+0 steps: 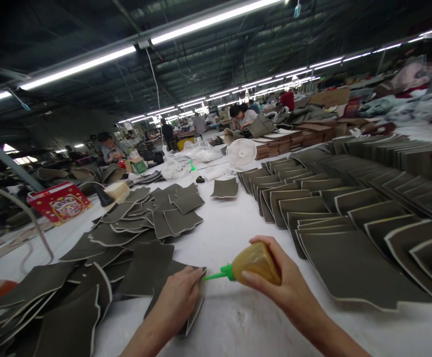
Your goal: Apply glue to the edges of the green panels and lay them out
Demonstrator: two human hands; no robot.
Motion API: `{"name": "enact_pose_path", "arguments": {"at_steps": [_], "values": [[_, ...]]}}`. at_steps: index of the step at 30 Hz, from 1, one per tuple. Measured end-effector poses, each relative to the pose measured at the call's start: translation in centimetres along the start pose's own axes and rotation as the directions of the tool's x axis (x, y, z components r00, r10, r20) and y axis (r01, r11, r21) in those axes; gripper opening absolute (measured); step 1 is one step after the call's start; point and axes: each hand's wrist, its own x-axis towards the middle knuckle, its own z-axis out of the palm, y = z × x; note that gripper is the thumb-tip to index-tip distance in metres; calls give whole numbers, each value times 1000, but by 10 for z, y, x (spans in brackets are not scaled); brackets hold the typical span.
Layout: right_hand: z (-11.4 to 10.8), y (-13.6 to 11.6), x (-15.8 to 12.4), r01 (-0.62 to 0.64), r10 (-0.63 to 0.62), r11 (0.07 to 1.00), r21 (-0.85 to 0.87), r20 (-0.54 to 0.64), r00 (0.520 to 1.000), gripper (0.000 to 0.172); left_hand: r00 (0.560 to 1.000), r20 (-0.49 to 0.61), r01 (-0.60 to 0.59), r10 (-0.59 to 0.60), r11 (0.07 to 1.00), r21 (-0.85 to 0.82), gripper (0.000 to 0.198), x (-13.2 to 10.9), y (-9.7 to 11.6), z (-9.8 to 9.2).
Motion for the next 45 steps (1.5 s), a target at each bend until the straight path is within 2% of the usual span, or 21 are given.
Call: {"name": "enact_pose_path", "arguments": {"at_steps": [3,8,16,25,29,35,40,45], "values": [[4,0,1,85,-78,984,-159,51,996,50,999,-31,-18,16,996,-86,38,-1,-3,4],[17,4,7,187,-157,948,-256,133,979,49,999,-37,-44,38,983,-179,34,-3,-9,5],[30,4,16,362,-307,849,-385,197,931,40,1000,-8,-18,17,992,-129,39,-4,-11,3],[30,6,15,334,-295,862,-381,158,942,38,1000,-14,-17,16,997,-74,42,-7,-11,5],[27,9,14,265,-214,894,-360,175,961,40,1000,-6,-26,26,997,-66,40,-7,-13,6],[26,15,14,194,-174,914,-356,86,981,43,999,-19,-36,34,994,-107,43,-9,-16,9],[27,14,12,123,-79,952,-279,163,983,45,999,-20,-51,48,989,-137,42,-10,-17,9],[24,19,12,139,-112,942,-305,104,988,45,997,-20,-72,69,984,-164,43,-11,-18,8]]}}
